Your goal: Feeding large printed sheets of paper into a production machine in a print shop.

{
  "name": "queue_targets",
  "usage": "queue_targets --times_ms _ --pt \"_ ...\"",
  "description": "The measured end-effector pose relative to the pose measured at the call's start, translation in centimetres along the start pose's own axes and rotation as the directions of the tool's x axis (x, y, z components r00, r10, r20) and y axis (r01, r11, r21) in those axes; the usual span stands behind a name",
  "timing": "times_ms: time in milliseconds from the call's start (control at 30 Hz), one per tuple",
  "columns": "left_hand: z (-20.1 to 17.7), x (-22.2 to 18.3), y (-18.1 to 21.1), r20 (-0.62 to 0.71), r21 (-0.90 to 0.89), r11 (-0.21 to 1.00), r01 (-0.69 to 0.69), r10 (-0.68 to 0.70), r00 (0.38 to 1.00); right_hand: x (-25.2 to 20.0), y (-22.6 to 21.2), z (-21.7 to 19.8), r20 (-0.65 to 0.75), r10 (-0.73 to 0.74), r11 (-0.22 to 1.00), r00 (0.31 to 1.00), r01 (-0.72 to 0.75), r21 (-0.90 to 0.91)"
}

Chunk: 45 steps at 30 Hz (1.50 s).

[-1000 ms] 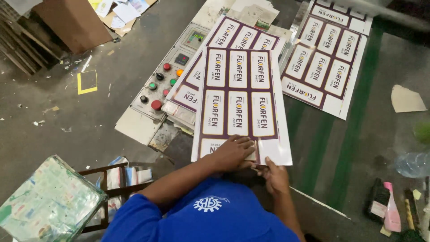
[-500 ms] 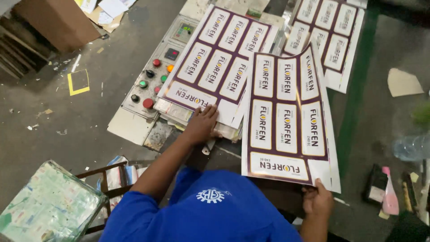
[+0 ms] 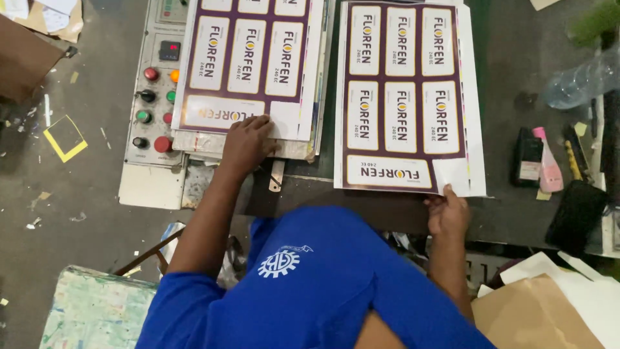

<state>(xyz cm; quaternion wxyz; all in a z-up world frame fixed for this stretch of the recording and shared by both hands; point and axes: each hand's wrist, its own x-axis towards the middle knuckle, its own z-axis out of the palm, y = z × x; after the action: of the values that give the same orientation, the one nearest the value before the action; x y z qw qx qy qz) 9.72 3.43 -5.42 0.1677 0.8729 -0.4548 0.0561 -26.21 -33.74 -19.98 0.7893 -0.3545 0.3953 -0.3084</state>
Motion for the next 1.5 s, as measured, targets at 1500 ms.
queue_targets --times_ms 1500 --pt "-5.0 0.6 5.2 -0.277 -0.018 0.995 -0.094 0.085 0.957 -0.6 2.8 14.8 0.444 0.302 0.854 0.844 -0.034 -0.519"
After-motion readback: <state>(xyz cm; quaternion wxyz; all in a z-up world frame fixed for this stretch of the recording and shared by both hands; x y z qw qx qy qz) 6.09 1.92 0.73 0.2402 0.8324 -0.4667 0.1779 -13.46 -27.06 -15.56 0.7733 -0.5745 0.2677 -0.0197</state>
